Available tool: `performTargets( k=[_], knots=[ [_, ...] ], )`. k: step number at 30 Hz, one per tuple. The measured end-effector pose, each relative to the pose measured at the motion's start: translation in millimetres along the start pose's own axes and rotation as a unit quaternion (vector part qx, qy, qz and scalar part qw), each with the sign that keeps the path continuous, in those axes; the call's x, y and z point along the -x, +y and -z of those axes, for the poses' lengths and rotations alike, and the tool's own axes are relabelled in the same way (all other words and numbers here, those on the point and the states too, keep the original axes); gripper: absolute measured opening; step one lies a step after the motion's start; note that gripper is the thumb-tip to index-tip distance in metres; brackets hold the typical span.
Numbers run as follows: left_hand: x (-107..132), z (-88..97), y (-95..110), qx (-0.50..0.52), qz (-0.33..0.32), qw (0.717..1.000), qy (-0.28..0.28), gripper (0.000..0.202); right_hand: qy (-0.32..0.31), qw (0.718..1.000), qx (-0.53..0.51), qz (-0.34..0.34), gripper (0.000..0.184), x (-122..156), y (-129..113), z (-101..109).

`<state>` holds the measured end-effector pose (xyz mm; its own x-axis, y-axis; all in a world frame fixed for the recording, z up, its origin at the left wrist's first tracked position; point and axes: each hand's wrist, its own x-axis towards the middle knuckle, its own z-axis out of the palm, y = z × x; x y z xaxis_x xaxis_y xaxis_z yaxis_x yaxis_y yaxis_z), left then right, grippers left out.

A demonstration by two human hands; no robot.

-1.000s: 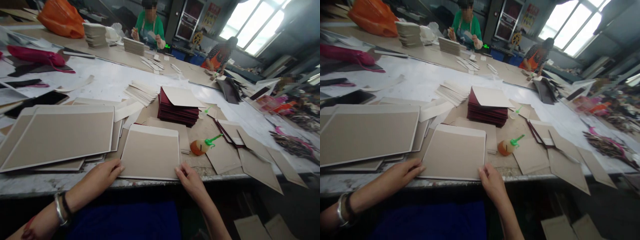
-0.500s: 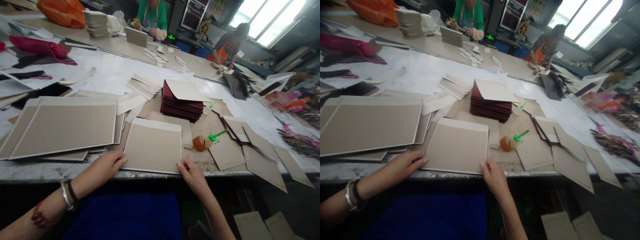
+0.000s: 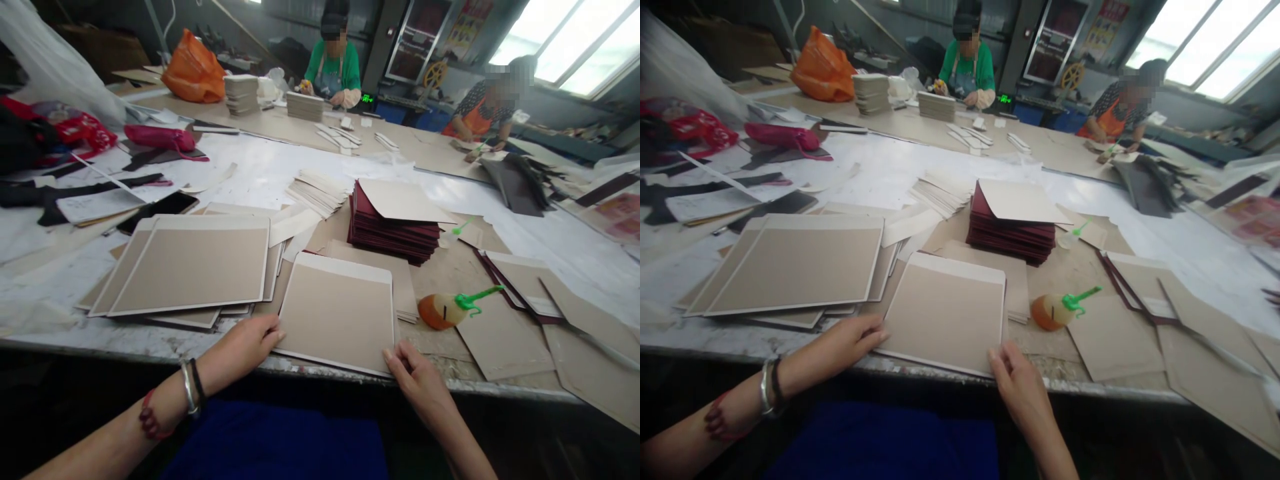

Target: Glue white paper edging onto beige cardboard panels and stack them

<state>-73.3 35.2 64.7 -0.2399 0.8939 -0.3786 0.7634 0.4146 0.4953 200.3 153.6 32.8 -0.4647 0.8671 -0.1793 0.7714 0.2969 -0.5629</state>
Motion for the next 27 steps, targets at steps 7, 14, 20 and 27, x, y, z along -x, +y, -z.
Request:
performTargets(
  k=[7,14,20,27],
  knots=[
    [-3,-5.0,-4,-0.005,-0.006,1.000,-0.002,0.021,-0.008,1.000,0.019,-0.006,0.030,0,-2,0],
    [-9,-12.2,-13,-0.010,-0.024,1.000,0.002,0.019,-0.007,0.999,0.031,-0.010,0.022,1,-7,2],
    [-8,-8.0,-9,-0.038,-0.027,0.999,-0.002,0.022,-0.002,0.999,0.043,-0.008,0.022,1,-11,4],
    [-1,-2.5,0,-0.047,-0.009,0.999,-0.002,0.021,0.006,0.999,0.047,0.003,0.025,0,-8,2]
  ],
)
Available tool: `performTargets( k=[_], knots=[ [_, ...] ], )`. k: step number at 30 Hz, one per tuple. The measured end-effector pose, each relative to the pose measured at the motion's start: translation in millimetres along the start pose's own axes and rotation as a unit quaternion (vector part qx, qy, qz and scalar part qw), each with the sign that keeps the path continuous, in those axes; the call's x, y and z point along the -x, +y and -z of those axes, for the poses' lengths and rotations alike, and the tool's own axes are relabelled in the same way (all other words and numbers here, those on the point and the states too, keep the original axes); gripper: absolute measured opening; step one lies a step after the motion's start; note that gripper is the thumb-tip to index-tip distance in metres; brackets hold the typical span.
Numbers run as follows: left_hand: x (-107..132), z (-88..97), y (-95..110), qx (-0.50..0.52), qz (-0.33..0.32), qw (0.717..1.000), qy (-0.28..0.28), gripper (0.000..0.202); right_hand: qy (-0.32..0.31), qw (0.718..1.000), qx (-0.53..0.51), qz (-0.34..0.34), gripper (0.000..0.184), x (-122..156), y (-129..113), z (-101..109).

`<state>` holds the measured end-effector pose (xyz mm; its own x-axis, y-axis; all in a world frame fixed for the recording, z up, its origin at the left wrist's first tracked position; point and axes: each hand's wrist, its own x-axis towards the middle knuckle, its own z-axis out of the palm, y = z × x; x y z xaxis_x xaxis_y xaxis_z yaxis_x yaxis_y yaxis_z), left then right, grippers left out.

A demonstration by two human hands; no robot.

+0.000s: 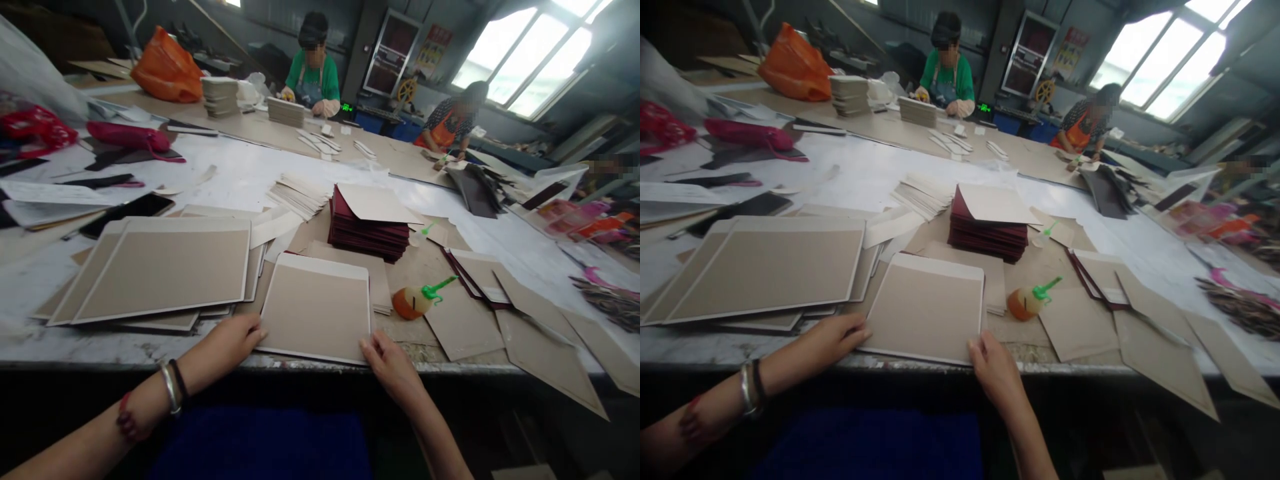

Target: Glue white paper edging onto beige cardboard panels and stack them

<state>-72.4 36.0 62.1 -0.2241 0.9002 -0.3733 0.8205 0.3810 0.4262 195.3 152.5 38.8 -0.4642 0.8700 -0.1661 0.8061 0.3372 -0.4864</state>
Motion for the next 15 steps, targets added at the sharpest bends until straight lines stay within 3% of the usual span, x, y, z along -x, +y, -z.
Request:
performTargets(
  k=[15],
  knots=[
    [0.6,3.0,1.9,-0.062,0.002,0.998,-0.013,0.023,-0.009,0.999,0.031,0.019,0.023,-1.3,1.2,-0.6]
  ],
)
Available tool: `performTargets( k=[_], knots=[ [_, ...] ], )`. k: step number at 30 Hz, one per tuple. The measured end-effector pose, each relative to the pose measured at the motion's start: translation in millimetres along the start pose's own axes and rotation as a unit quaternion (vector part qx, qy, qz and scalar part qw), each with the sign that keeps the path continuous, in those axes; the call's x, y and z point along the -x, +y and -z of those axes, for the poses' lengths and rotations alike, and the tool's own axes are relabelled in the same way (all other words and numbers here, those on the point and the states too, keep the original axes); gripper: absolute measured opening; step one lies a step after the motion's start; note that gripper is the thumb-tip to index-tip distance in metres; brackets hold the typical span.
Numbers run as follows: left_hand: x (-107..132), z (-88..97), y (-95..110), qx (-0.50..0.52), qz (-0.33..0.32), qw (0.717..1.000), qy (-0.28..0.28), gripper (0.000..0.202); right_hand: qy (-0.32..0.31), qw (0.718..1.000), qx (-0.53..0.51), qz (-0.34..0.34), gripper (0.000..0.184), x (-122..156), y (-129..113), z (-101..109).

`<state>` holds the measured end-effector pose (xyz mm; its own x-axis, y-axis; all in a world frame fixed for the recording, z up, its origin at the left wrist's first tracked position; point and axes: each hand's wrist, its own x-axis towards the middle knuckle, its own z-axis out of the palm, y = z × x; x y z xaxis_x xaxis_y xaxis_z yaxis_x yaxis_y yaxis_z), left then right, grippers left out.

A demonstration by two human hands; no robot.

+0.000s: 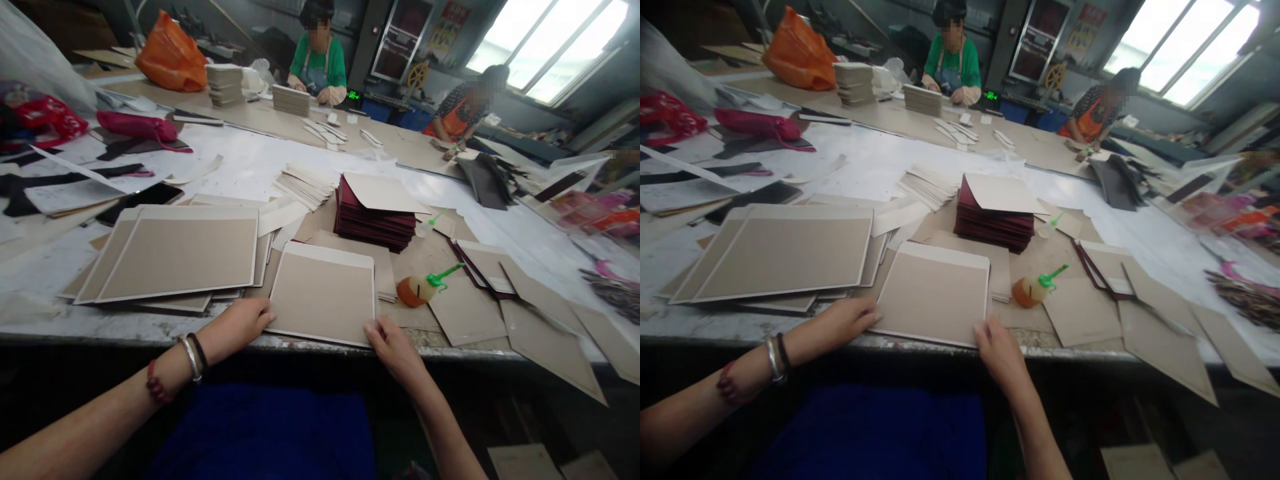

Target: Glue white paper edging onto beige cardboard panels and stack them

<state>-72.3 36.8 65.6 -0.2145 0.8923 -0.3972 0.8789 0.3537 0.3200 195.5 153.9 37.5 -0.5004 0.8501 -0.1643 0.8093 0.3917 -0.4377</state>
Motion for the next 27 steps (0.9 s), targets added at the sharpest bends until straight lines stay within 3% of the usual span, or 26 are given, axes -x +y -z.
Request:
performTargets(
  k=[4,7,9,11,13,15,20,24,27],
  knots=[
    [3,1.9,4,-0.042,-0.011,0.999,-0.008,0.025,-0.010,1.000,0.013,-0.007,0.021,2,-4,2],
    [7,4.3,10,-0.084,-0.020,0.996,0.023,0.026,-0.012,1.000,0.014,-0.018,0.019,2,-7,4],
    [6,2.1,13,-0.117,-0.072,0.988,0.070,0.032,-0.014,1.000,0.012,-0.022,0.019,3,-8,5],
    [0,-5.1,12,-0.137,-0.157,0.973,0.095,0.055,-0.015,1.000,0.010,-0.025,0.019,3,-9,6],
    [-7,-15.7,11,-0.140,-0.217,0.964,0.071,0.074,-0.016,0.999,0.009,-0.027,0.019,4,-10,6],
    [-14,-26.2,9,-0.138,-0.227,0.963,0.044,0.080,-0.017,0.999,0.008,-0.030,0.019,5,-10,6],
    [-15,-38.9,5,-0.112,-0.233,0.962,0.081,0.060,-0.019,0.999,0.000,-0.039,0.020,5,-10,5],
    [-12,-44.4,2,-0.093,-0.276,0.942,0.168,0.047,-0.024,0.999,-0.016,-0.042,0.021,5,-9,5],
    [-13,-51.4,2,-0.105,-0.271,0.932,0.218,0.046,-0.028,0.999,-0.027,-0.037,0.021,5,-7,5]
  ],
)
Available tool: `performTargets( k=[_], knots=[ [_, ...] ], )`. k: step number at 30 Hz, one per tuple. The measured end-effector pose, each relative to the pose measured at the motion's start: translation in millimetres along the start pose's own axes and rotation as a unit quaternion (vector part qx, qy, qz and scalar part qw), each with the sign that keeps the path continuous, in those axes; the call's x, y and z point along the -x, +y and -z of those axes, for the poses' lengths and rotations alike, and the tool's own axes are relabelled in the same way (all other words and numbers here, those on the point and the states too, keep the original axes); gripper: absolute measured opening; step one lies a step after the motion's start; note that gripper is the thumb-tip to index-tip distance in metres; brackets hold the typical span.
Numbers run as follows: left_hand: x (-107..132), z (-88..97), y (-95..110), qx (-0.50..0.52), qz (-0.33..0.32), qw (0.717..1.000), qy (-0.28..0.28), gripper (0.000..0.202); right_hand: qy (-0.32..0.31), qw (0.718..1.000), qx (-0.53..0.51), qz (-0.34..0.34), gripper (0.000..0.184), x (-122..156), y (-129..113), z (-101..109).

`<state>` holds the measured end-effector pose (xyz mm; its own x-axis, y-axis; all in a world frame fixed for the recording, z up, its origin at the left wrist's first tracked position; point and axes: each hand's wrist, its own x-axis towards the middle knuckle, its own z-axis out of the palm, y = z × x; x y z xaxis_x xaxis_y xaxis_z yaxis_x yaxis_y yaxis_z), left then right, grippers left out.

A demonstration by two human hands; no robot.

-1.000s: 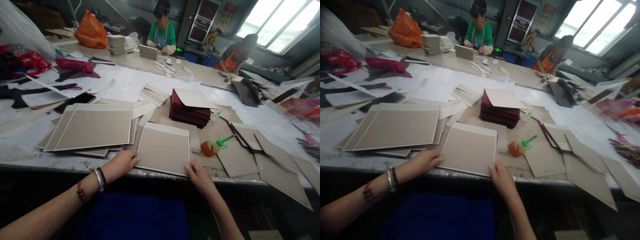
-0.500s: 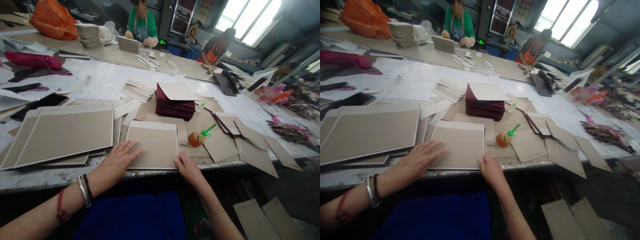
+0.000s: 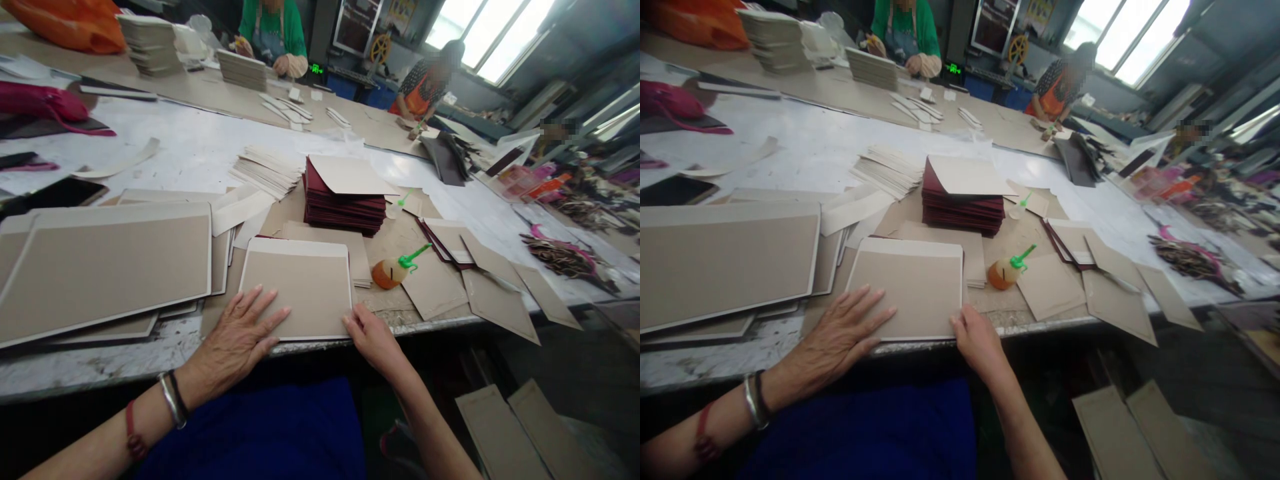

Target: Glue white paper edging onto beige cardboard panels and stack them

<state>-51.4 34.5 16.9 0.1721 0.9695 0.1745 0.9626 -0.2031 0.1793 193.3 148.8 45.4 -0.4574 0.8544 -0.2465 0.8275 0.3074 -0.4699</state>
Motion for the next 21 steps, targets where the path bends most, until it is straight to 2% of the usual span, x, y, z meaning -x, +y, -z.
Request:
performTargets(
  k=[9,13,19,21],
  knots=[
    [2,-10.8,0,-0.054,-0.017,0.997,0.051,0.051,-0.010,1.000,-0.006,0.010,0.020,0,2,1],
    [3,-10.7,1,-0.076,-0.018,0.996,0.051,0.054,-0.024,1.000,0.014,0.013,0.018,-3,3,0],
    [3,-4.0,3,-0.087,-0.014,0.995,0.052,0.055,-0.070,0.987,0.143,0.015,0.024,-6,-2,12],
    [3,-2.5,3,-0.082,-0.013,0.995,0.053,0.055,-0.061,0.979,0.195,-0.004,0.026,-8,-12,18]
  ],
)
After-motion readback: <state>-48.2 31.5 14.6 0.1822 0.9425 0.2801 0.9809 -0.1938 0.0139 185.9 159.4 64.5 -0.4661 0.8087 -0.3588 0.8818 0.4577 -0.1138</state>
